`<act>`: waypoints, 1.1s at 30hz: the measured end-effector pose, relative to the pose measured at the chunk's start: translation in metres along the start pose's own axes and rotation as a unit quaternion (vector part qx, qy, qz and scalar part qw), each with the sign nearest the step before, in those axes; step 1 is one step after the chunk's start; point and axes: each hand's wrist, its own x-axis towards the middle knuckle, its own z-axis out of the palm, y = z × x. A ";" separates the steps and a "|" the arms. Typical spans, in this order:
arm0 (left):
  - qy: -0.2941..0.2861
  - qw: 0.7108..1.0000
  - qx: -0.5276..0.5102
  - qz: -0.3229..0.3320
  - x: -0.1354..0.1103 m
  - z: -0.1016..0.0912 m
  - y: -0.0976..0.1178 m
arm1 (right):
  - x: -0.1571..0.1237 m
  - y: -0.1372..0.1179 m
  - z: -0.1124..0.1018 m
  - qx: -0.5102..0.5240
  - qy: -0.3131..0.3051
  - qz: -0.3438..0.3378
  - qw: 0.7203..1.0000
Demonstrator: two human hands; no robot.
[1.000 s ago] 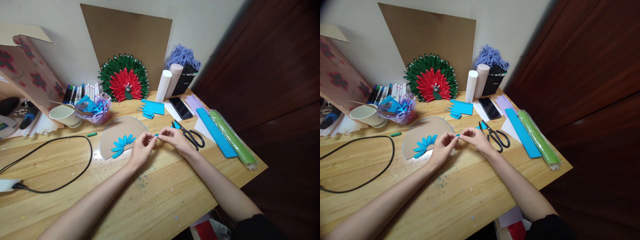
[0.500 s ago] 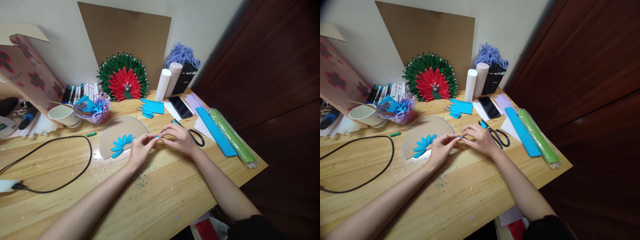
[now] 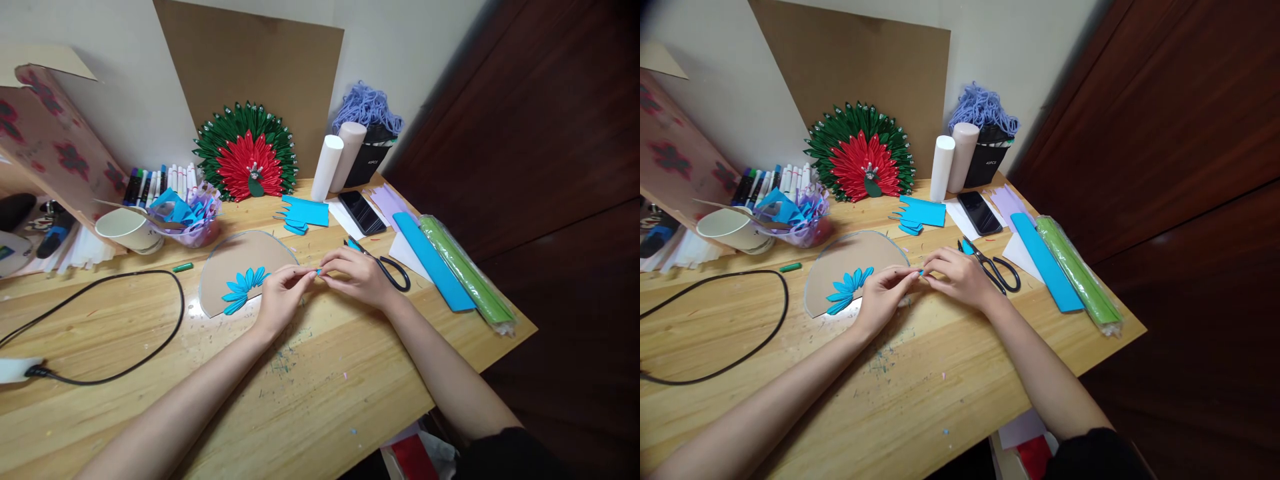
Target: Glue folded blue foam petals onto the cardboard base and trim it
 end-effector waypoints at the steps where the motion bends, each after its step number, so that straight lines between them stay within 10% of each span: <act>1: 0.001 1.000 0.004 0.005 0.000 0.000 0.000 | 0.000 0.000 0.000 0.002 -0.005 0.003 1.000; 33: -0.003 0.999 0.039 -0.015 -0.001 -0.001 -0.006 | 0.002 -0.002 0.006 0.124 -0.008 0.108 0.986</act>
